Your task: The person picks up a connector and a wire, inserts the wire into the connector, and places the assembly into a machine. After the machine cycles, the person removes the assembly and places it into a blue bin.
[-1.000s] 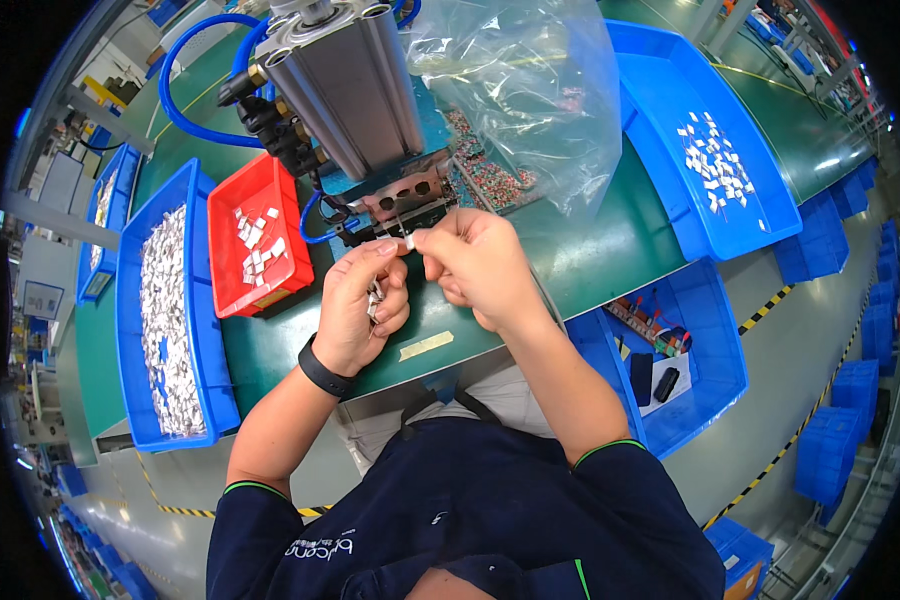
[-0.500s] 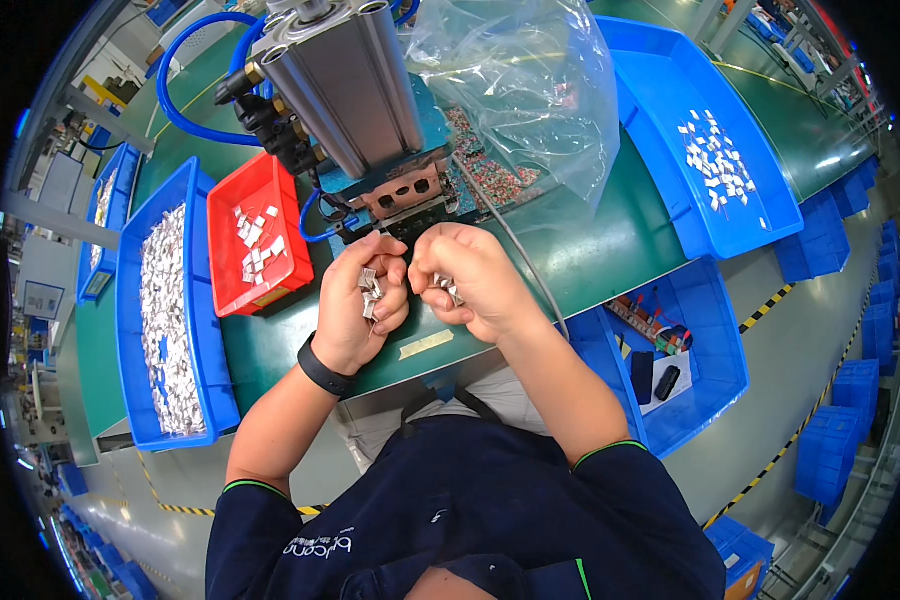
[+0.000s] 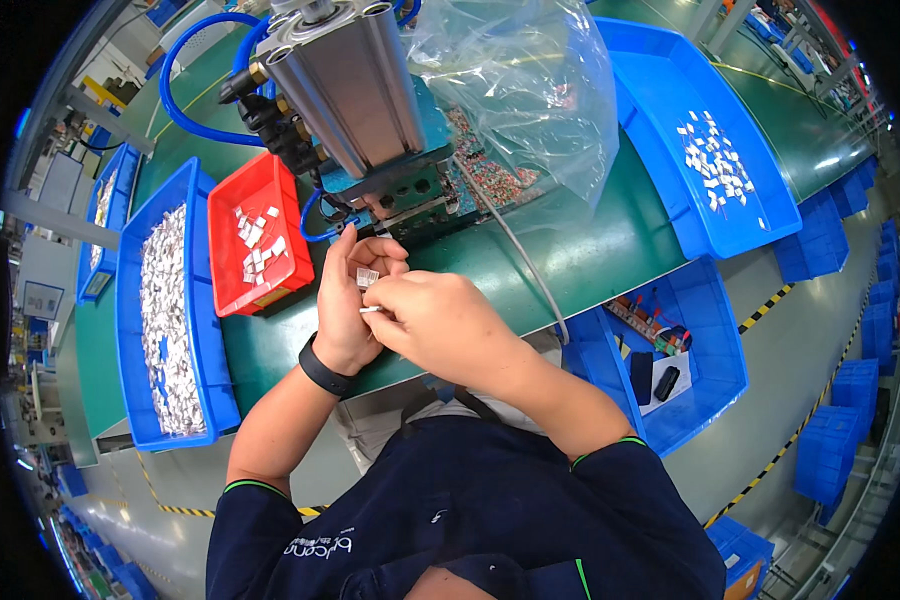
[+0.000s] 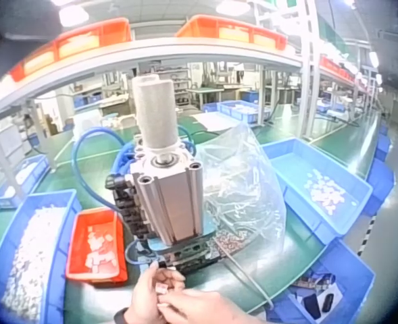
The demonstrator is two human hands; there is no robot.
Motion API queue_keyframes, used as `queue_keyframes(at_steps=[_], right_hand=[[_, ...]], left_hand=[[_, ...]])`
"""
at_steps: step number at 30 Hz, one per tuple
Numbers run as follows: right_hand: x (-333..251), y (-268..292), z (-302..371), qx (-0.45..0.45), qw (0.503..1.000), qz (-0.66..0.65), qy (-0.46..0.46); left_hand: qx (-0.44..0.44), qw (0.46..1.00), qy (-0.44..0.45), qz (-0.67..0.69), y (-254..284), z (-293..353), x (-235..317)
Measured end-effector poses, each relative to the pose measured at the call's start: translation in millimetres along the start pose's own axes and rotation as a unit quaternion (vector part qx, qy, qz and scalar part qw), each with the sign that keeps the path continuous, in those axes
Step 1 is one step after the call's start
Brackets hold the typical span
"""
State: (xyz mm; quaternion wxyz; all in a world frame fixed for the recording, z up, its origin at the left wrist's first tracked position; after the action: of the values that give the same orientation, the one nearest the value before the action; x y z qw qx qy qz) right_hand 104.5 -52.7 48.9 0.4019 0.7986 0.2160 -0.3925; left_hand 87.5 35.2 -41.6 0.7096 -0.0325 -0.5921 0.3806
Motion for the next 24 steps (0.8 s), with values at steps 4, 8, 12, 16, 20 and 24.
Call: queue_keyframes(at_steps=[4,8,12,16,20,24], right_hand=[[41,7,8,0.078,0.939,-0.297,-0.158],[82,10,14,0.178,0.802,-0.505,-0.265],[88,7,18,0.224,0.737,-0.578,-0.27],[87,7,20,0.241,0.738,-0.567,-0.274],[83,6,21,0.191,0.776,-0.535,-0.275],[84,7,18,0.151,0.786,-0.519,-0.301]], left_hand=[[-0.11,0.985,0.09,0.094,-17,9,-5],[-0.11,0.988,0.075,0.073,-17,10,-4],[-0.112,0.993,0.02,-0.013,-20,12,1],[-0.079,0.997,0.01,0.008,-14,9,2],[-0.064,0.998,0.003,0.022,-7,8,4],[-0.071,0.997,0.013,0.034,-11,8,7]])
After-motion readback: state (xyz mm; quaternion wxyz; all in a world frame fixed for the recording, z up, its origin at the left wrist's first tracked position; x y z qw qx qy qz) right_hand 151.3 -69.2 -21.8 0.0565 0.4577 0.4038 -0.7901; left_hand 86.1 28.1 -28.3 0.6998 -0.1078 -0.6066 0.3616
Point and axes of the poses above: each hand's wrist, its own z-axis away from the middle knuckle, its own y-axis out of the back of the hand, x = y × z, the point moved 9 cm from there along -z, towards the middle knuckle, and after that the axes turned 5 degrees about -z, right-handed, at the moved point
